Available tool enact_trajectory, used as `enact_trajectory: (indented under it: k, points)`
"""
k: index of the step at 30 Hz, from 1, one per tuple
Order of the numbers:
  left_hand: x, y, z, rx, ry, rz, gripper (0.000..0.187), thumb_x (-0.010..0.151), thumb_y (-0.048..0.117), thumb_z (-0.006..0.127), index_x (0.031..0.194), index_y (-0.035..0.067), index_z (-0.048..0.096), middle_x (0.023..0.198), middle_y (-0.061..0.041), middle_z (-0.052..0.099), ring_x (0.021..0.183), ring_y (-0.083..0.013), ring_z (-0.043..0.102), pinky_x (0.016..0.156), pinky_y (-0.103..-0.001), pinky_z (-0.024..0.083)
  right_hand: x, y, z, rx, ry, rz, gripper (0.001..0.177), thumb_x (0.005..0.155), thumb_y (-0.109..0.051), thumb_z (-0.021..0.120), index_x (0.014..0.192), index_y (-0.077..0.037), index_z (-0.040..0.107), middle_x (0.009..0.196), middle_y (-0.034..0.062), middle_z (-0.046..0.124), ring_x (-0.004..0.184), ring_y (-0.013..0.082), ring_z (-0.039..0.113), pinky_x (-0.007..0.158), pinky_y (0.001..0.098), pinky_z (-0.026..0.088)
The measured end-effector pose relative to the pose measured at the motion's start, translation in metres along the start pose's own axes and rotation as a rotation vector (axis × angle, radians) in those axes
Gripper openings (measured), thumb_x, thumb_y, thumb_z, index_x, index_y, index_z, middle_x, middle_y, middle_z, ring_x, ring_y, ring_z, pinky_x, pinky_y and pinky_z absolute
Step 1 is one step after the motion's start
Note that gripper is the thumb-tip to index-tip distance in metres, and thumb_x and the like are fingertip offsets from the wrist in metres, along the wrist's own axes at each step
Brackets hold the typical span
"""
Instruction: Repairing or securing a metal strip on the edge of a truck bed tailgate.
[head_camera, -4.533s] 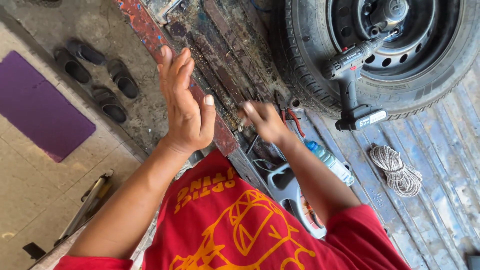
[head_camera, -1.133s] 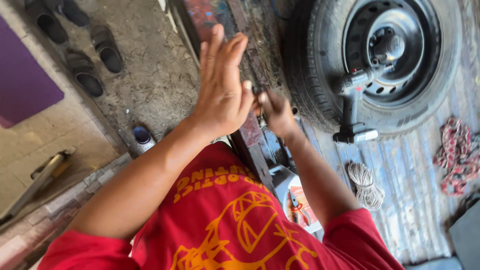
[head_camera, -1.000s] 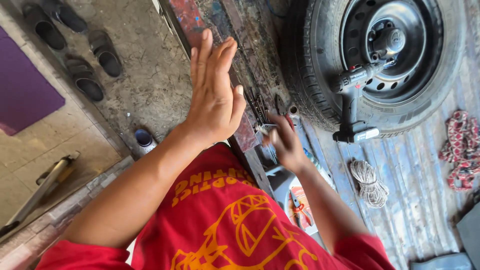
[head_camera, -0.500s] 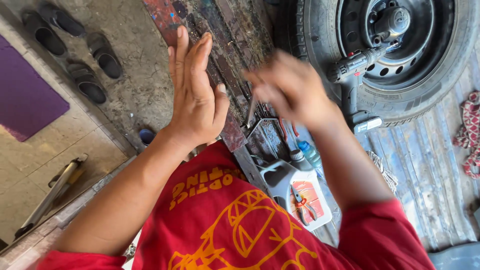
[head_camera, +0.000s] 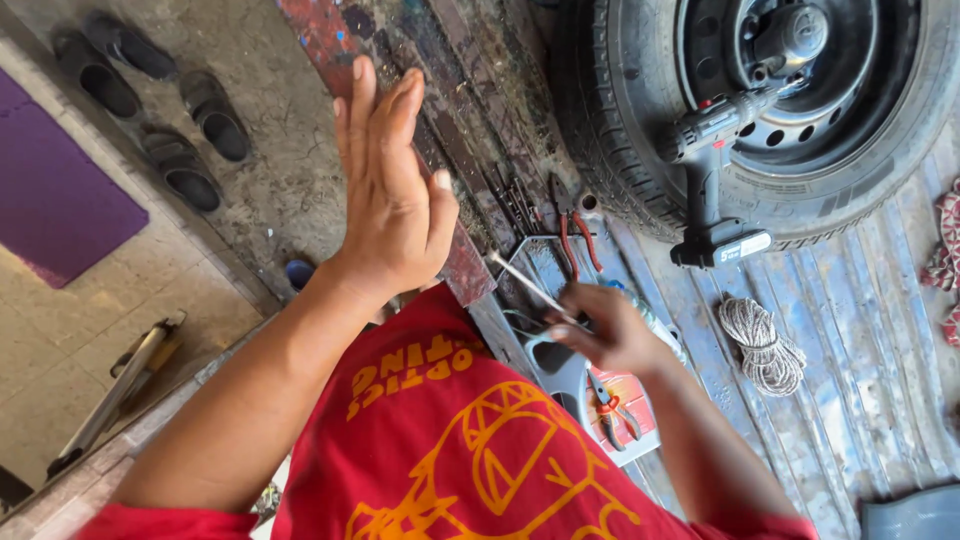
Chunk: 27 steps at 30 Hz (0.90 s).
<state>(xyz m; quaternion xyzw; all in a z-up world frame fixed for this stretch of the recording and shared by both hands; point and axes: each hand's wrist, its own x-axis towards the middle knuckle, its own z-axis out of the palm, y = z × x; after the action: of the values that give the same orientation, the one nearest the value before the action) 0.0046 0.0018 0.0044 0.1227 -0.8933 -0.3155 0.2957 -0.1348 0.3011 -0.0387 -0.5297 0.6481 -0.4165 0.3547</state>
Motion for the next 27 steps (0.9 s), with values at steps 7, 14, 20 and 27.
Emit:
enact_trajectory:
  k: [7,14,20,27]
  points:
    - [-0.001,-0.007,0.011,0.005,0.051,0.008,0.072,0.104,0.008,0.055,0.165,0.005,0.017,0.165,-0.017,0.032,0.161,-0.0371,0.009,0.133,-0.057,0.003,0.071,-0.083,-0.052,-0.354,0.18,-0.292,0.014,0.093,-0.018,0.075,0.087,-0.008,0.068,0.081,0.0069,0.069,0.073,0.0235,0.07,0.065,0.0338,0.052]
    - [0.001,-0.006,0.012,0.012,0.045,-0.012,0.073,0.103,0.007,0.054,0.163,0.004,0.014,0.165,-0.02,0.028,0.161,-0.0374,0.007,0.134,-0.058,0.004,0.198,-0.035,-0.024,0.027,0.234,-0.149,0.02,0.104,-0.011,0.066,0.115,0.004,0.059,0.103,0.0065,0.067,0.096,0.0144,0.064,0.084,0.0277,0.054]
    - [0.001,-0.006,0.012,-0.012,0.054,0.006,0.075,0.103,0.008,0.055,0.165,0.005,0.013,0.169,-0.019,0.027,0.165,-0.0407,0.005,0.137,-0.06,0.004,0.13,0.046,0.012,0.051,0.193,0.301,0.036,0.113,-0.026,0.054,0.093,0.002,0.065,0.081,0.0031,0.061,0.078,0.01,0.051,0.071,0.0269,0.046]
    - [0.001,-0.004,0.012,-0.045,0.068,0.008,0.076,0.102,0.006,0.055,0.165,0.007,0.012,0.171,-0.017,0.027,0.165,-0.0398,0.004,0.138,-0.061,0.004,-0.018,0.005,-0.007,0.208,0.078,0.496,0.044,0.092,-0.015,0.071,0.13,0.005,0.057,0.097,0.0118,0.078,0.092,0.0177,0.075,0.084,0.0338,0.06]
